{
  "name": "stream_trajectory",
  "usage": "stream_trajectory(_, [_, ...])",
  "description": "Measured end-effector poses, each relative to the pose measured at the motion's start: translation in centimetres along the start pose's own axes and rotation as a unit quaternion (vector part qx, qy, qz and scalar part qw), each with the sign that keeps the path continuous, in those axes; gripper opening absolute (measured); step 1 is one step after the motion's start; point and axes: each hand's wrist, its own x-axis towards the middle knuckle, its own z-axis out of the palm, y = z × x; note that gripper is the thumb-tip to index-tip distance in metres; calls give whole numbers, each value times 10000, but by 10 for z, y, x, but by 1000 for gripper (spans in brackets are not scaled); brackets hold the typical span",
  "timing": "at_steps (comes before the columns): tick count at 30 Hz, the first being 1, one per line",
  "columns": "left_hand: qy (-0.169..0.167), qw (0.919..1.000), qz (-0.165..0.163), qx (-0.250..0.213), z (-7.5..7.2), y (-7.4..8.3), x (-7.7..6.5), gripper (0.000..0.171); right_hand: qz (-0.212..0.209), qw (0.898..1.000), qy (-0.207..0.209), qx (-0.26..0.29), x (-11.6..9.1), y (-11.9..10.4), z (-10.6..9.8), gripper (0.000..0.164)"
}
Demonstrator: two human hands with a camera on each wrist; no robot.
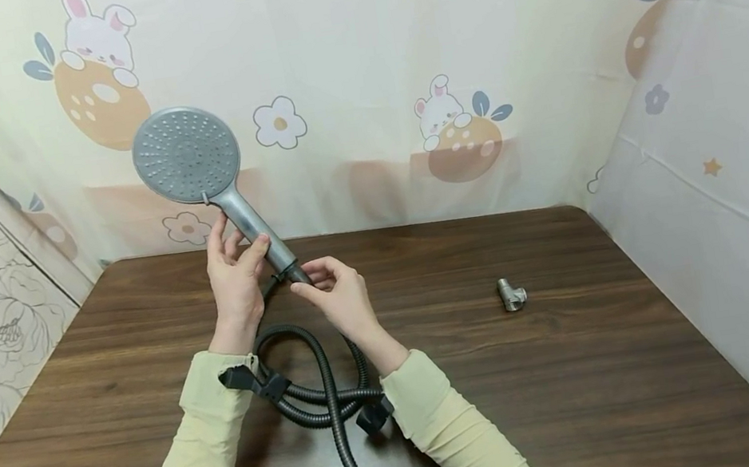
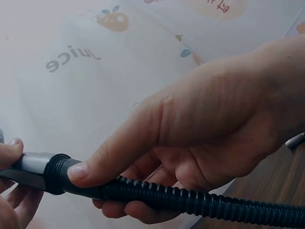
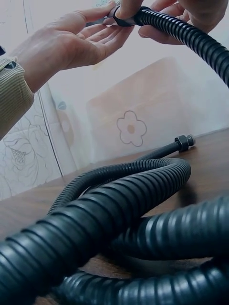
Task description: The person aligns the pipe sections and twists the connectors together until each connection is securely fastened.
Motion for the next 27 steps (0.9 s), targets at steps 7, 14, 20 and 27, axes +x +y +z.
stream_trajectory(7, [-45, 9997, 240, -40, 0, -2, -1, 70, 36, 10000, 33, 61, 1, 1, 0, 27])
stream_trajectory(14, [-192, 9988, 412, -157, -1, -4, -2, 71, 70, 10000, 15, 45, 1, 0, -1, 28])
stream_trajectory(20, [-362, 9979, 493, -215, -3, -5, -2, 71, 131, 9999, 8, 35, 0, 0, -1, 28])
stream_trajectory(27, [-481, 9971, 519, -266, -4, -6, -3, 71, 151, 9998, 46, -104, 2, 1, -1, 28])
